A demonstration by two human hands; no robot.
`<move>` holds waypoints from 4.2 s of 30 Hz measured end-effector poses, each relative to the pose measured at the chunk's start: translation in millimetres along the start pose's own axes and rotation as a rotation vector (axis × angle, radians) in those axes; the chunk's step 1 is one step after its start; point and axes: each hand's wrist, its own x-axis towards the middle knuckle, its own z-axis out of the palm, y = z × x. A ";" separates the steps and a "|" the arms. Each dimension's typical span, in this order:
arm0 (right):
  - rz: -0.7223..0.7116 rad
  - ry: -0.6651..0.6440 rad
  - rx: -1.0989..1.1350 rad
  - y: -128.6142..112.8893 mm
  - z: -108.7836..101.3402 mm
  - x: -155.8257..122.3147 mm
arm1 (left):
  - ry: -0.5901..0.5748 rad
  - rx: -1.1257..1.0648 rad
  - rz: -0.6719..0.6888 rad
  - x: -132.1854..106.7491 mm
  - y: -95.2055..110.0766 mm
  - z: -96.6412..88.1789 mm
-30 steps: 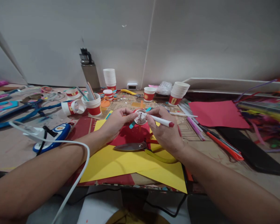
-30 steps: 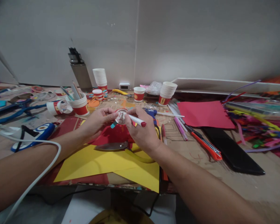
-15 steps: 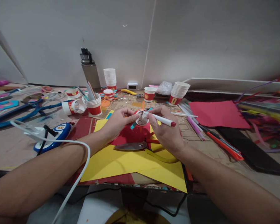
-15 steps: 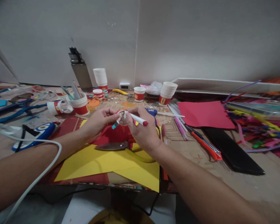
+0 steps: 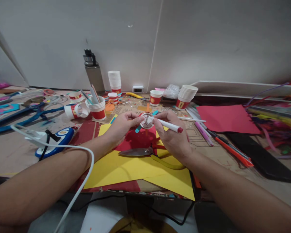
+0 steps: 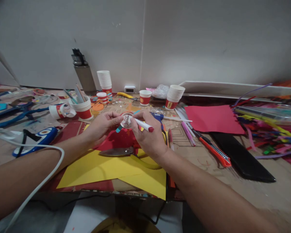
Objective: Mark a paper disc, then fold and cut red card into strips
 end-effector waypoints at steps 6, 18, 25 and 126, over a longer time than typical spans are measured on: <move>0.013 -0.003 -0.008 -1.5 -0.9 0.3 | -0.004 0.013 0.008 -0.4 0.0 0.0; 0.027 -0.039 0.006 -2.5 -2.5 0.5 | -0.011 0.017 0.023 -0.7 -1.2 -1.6; 0.020 -0.024 -0.004 -3.5 -2.2 0.6 | -0.005 0.039 0.033 -0.1 -1.2 -1.5; 0.485 -0.154 0.618 11.2 5.2 5.1 | -0.148 -0.052 -0.140 4.2 2.6 -6.2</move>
